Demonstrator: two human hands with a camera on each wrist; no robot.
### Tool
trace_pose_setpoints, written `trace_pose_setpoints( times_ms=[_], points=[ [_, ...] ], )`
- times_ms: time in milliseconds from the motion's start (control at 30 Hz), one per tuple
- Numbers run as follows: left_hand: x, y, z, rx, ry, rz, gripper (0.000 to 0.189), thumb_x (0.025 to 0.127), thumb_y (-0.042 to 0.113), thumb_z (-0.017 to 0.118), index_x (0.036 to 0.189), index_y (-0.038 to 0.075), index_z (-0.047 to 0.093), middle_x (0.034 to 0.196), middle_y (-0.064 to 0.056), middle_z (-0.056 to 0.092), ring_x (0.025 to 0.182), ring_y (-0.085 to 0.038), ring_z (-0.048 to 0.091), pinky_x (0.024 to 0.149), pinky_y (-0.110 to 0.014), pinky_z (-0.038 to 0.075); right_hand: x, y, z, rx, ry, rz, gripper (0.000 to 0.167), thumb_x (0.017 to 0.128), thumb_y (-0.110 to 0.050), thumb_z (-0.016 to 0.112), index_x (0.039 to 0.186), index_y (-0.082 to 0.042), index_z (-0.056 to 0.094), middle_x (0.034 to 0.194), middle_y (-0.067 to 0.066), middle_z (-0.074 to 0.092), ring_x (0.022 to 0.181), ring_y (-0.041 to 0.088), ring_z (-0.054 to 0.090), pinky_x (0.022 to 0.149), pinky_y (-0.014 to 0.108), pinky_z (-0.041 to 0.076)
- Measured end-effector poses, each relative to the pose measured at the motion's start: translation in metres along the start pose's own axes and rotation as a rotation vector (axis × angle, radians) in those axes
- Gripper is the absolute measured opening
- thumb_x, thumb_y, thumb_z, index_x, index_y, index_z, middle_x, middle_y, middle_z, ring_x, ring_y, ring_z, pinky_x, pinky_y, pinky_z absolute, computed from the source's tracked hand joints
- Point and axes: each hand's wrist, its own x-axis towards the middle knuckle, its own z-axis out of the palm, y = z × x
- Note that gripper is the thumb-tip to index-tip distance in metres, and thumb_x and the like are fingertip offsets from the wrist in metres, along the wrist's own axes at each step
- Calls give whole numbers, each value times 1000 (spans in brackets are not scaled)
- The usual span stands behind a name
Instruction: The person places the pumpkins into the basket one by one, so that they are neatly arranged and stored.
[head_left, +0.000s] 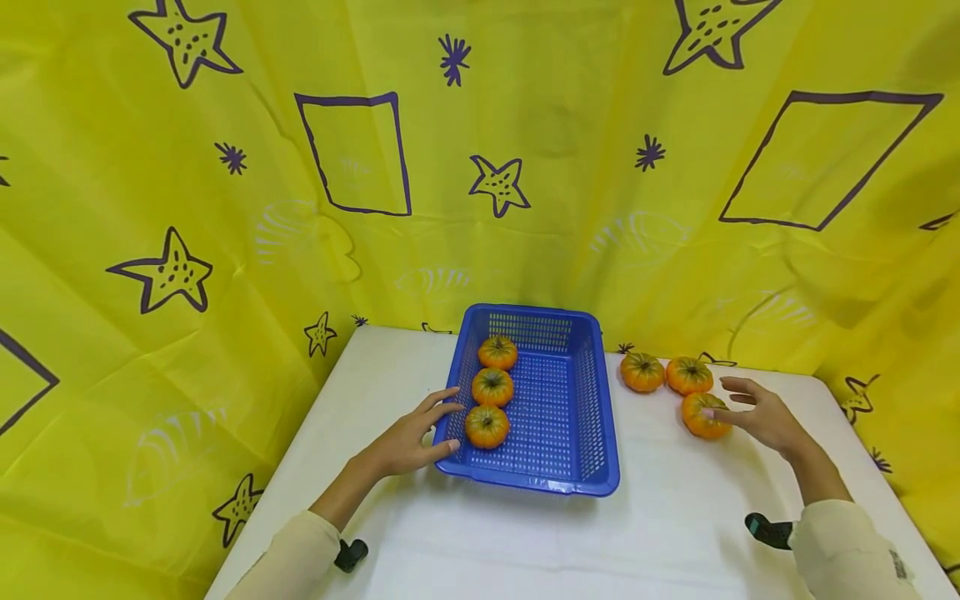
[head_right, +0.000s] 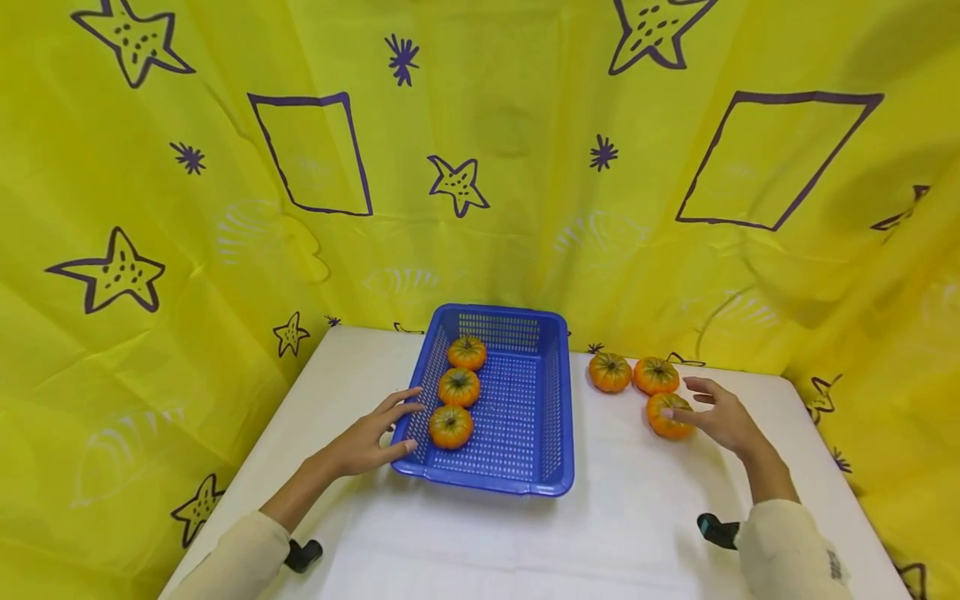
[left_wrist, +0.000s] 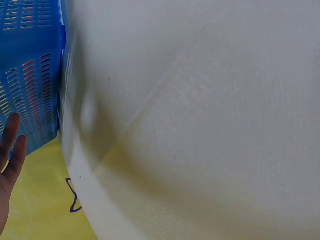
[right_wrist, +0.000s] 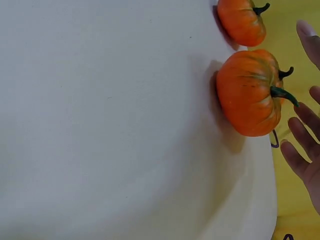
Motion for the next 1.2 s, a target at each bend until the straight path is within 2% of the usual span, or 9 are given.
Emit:
trace_pose_setpoints(
  times_ms=[167, 333, 667, 933, 1200],
  points=[
    [0, -1, 0, 2, -2, 7, 60, 96, 51, 60, 147, 22, 49, 166, 7, 23, 147, -36, 38, 105, -60, 47, 1, 13, 9, -19, -15, -5, 87, 92, -33, 72, 149, 14, 26, 150, 41, 29, 130, 60, 35, 99, 73, 38],
    [0, 0, -1, 10, -7, 11, 61, 96, 52, 59, 147, 21, 49, 166, 7, 22, 146, -36, 38, 105, -60, 47, 1, 19, 16, -29, -29, 24, 89, 91, -33, 73, 148, 16, 25, 146, 44, 31, 127, 62, 37, 99, 73, 38],
    [-1, 2, -2, 3, -3, 10, 60, 96, 50, 60, 148, 20, 49, 166, 6, 23, 147, -37, 36, 106, -61, 45, 5, 23, 21, -54, -8, 68, 84, 92, -35, 72, 146, 14, 31, 139, 44, 38, 122, 59, 42, 98, 69, 41],
    [-1, 2, -2, -2, 8, 20, 59, 96, 48, 61, 147, 20, 50, 166, 6, 24, 146, -37, 38, 105, -60, 47, 7, 24, 23, -19, -3, 80, 83, 93, -35, 71, 147, 13, 29, 141, 44, 36, 124, 60, 41, 100, 68, 43],
    [-1, 0, 0, -5, 0, 5, 59, 96, 48, 61, 147, 21, 49, 166, 8, 23, 146, -37, 38, 104, -59, 48, 5, 22, 28, -3, 15, 79, 84, 92, -36, 72, 147, 13, 31, 143, 44, 36, 126, 61, 41, 100, 68, 43]
  ],
)
